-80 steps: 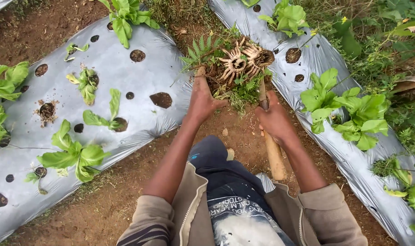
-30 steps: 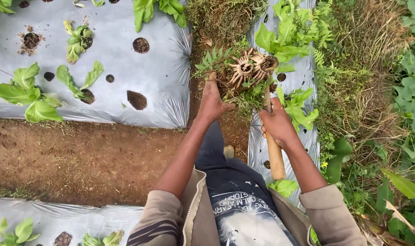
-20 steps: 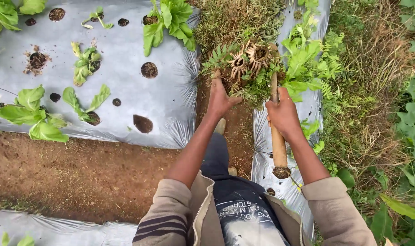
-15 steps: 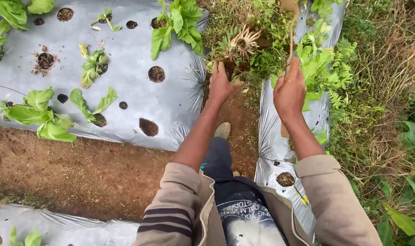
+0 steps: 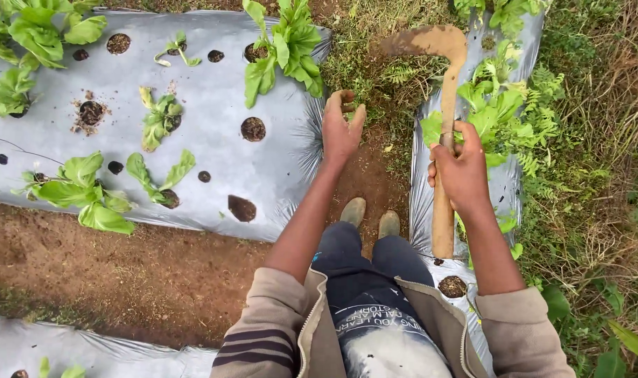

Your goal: The person uses a hoe to loosen the soil and remove weeds from the ground between rows of crops covered with plastic mulch. They pull the uprooted weeds by hand and gather them into a pile, then walk along the row to continue the weeding process.

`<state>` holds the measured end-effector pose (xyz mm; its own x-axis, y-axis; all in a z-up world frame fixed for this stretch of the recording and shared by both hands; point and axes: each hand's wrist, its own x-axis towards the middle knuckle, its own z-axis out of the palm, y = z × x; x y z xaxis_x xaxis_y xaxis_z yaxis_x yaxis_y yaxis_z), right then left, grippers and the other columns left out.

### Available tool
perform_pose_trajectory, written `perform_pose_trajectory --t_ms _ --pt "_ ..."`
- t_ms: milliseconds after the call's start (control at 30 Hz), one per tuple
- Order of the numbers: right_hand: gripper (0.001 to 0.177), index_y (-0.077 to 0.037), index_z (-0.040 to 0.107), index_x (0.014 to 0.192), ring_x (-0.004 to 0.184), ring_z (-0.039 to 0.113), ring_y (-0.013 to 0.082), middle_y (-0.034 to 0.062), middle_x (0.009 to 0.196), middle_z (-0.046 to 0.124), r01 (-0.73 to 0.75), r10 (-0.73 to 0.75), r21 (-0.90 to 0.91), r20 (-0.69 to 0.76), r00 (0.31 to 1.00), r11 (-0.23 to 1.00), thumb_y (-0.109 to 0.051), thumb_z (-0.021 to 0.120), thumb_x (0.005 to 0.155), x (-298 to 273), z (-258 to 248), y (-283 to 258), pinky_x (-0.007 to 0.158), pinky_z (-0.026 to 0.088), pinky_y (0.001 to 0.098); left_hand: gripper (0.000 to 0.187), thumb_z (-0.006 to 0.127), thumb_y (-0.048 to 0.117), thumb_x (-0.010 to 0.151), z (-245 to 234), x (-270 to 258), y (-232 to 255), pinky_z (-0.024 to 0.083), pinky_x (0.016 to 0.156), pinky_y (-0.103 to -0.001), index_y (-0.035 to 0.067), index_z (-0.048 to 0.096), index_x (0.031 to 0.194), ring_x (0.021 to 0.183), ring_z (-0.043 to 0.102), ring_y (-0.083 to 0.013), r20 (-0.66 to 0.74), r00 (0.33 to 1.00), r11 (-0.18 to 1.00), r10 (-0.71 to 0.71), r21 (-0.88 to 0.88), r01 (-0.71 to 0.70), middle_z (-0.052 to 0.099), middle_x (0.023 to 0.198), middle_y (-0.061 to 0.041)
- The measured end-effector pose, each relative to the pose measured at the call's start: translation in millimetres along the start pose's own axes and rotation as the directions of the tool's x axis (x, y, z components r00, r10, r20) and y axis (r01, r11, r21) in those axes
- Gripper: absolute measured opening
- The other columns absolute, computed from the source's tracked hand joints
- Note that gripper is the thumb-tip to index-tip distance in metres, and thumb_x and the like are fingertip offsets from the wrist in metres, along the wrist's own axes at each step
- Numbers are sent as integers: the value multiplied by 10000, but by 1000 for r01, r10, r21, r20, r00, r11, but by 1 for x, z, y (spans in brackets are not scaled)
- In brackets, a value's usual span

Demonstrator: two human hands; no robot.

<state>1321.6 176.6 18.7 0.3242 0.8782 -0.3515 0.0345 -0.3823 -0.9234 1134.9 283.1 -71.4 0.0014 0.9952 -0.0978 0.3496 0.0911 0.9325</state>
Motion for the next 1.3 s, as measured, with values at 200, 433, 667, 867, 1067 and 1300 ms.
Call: perform_pose_trajectory --t_ms 200,433,667,867,1067,1300 --pt "237 -83 489 1147 509 447 159 116 770 488 -286 287 186 20 958 940 29 525 941 -51 -10 -33 384 359 296 919 677 645 815 0 1 22 540 1004 -505 297 268 1561 1217 606 -204 -26 997 997 74 12 -74 471 1495 -113" --pt "199 -76 493 1134 525 438 162 95 758 470 -348 339 210 76 938 914 25 540 969 -88 -28 -37 396 350 288 560 688 464 940 24 2 7 581 997 -441 289 496 1436 1176 638 -166 22 944 944 329 24 -329 633 1326 -38" --pt "198 -79 492 1138 506 417 155 93 742 438 -325 316 282 77 946 903 25 533 975 -110 -38 -35 385 343 278 279 597 128 1033 28 5 -2 669 816 -267 73 587 1306 926 701 -162 -18 807 807 590 47 -588 715 1117 -106" --pt "256 -38 488 1212 503 445 157 105 743 445 -230 232 255 25 972 939 22 526 967 -116 -37 -22 369 380 299 224 589 37 1023 29 12 -17 634 913 -351 32 639 1242 974 721 -259 -56 759 761 649 79 -644 721 1084 -165" --pt "354 -6 463 1326 513 462 151 108 755 447 -101 120 247 -62 991 964 7 500 974 -111 -49 -16 360 420 308 246 587 141 1018 16 1 -6 574 870 -492 66 629 1249 928 735 -365 72 958 947 277 148 -285 732 977 -226" --pt "332 -8 491 1286 497 473 168 126 736 469 -154 179 254 -80 980 955 13 530 956 -113 -50 -2 353 421 326 466 578 70 975 38 4 -11 485 1043 -635 46 427 1415 1225 598 -479 205 974 972 -94 230 46 583 1311 -327"
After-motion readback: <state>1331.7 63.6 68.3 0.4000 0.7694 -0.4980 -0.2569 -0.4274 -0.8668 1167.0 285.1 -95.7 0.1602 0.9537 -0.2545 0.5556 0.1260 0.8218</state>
